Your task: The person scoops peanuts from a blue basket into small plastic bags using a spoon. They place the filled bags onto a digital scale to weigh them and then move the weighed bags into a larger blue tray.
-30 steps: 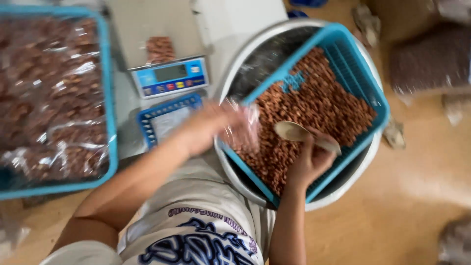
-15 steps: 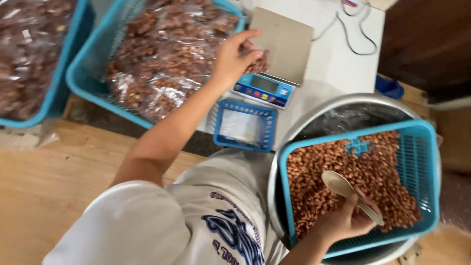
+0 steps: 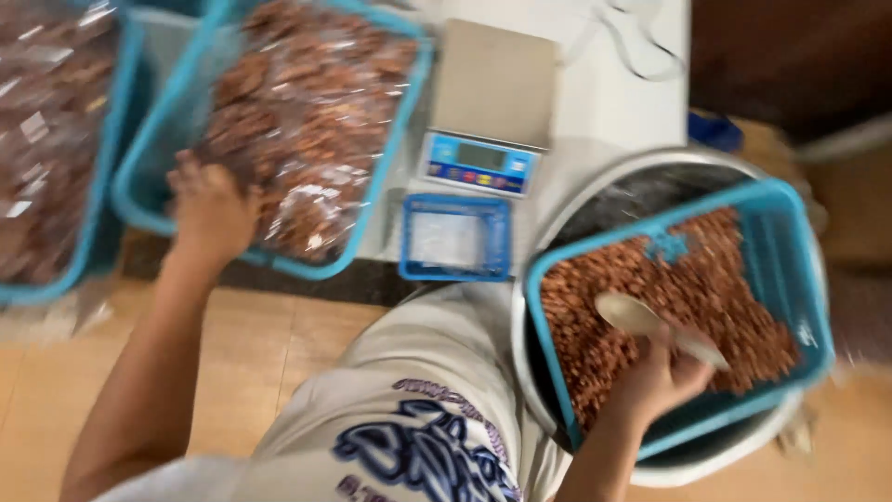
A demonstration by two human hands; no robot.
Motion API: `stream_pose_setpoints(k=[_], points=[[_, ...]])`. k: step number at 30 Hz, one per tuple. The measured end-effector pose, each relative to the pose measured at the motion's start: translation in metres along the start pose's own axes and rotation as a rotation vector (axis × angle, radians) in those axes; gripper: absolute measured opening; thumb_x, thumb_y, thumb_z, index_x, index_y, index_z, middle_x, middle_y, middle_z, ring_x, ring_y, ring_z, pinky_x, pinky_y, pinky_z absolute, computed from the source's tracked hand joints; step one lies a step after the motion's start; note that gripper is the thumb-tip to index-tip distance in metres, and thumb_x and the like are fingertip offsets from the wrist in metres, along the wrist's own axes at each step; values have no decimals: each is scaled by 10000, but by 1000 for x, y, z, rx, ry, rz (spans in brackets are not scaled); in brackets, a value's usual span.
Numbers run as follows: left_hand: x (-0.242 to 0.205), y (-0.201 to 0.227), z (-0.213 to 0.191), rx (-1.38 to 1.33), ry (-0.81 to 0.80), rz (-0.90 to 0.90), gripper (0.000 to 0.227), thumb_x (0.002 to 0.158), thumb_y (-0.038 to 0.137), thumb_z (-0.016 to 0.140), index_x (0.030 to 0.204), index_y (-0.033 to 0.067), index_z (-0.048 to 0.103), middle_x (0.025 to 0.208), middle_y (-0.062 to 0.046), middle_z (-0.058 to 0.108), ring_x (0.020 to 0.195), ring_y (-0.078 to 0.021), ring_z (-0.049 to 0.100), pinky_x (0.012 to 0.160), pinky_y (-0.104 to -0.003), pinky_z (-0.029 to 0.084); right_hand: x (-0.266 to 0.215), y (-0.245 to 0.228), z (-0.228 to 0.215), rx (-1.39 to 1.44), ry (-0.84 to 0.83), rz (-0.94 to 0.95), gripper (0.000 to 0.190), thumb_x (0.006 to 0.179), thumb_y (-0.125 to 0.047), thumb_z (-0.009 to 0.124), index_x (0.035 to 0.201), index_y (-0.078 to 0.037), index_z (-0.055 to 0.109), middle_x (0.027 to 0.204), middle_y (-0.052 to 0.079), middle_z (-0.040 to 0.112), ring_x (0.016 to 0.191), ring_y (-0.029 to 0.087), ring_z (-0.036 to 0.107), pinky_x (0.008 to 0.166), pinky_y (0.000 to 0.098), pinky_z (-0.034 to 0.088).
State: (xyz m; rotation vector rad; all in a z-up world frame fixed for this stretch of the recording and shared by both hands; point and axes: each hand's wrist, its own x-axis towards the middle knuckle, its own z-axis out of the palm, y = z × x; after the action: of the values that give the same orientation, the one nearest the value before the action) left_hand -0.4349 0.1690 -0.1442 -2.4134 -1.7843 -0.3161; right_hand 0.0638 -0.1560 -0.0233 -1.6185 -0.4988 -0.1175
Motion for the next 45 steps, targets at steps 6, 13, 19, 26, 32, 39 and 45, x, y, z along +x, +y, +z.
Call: stream_pose_setpoints(k=[6, 13, 19, 26, 32, 39, 45], points=[[67, 141, -140, -323, 59, 324, 401, 1016, 136, 684, 1243, -161, 536, 1555, -447, 392, 1389, -610, 404, 1153, -608, 332, 72, 6, 11, -181, -36, -197, 206, 972, 93, 681, 947, -93, 596, 1013, 83, 622, 996, 224, 652, 933, 377, 550], [33, 303, 5, -592, -361, 622, 66, 917, 269, 685, 978, 285, 705, 879, 37, 740, 909, -221, 741, 831, -385, 568, 86, 58, 40, -49, -168, -119, 238, 889, 191, 625, 960, -30, 575, 961, 159, 621, 1033, 306, 643, 967, 457, 486], [18, 308, -2, -638, -413, 839, 194, 729, 80, 742, 921, 91, 770, 955, -139, 712, 1009, -396, 679, 939, -443, 553, 50, 17, 7, -46, -371, 115, 188, 1000, 121, 584, 948, -55, 547, 1017, 165, 693, 1044, 318, 685, 966, 456, 483], [61, 318, -50, -1638, -577, -368, 200, 1034, 294, 546, 1125, 171, 674, 1125, -105, 739, 1027, -311, 733, 897, -430, 570, 40, 24, -10, 292, -229, 546, 139, 1022, 39, 572, 1067, -58, 484, 1052, 189, 682, 833, 189, 680, 706, 350, 580], [55, 388, -167, -2048, -636, -289, 187, 801, 92, 658, 964, 116, 746, 1035, -71, 743, 988, -200, 721, 882, -324, 612, 48, -28, 1, 354, -146, 544, 177, 994, 43, 600, 1084, -42, 473, 1035, 225, 699, 730, 170, 685, 638, 311, 622], [13, 458, -136, -2049, -1108, 219, 216, 824, -5, 849, 1029, -18, 779, 908, -192, 789, 849, -276, 793, 742, -395, 681, 87, -71, -23, 249, -77, 128, 218, 1044, 9, 606, 1132, -124, 458, 1031, 187, 737, 666, 63, 634, 630, 138, 514], [14, 479, -131, -1959, -1243, 505, 318, 870, 62, 839, 1155, -16, 721, 1018, -216, 772, 963, -308, 763, 726, -401, 676, 81, -77, -18, -245, -397, -521, 180, 938, 123, 707, 999, -9, 602, 989, 183, 774, 835, 329, 777, 712, 373, 617]])
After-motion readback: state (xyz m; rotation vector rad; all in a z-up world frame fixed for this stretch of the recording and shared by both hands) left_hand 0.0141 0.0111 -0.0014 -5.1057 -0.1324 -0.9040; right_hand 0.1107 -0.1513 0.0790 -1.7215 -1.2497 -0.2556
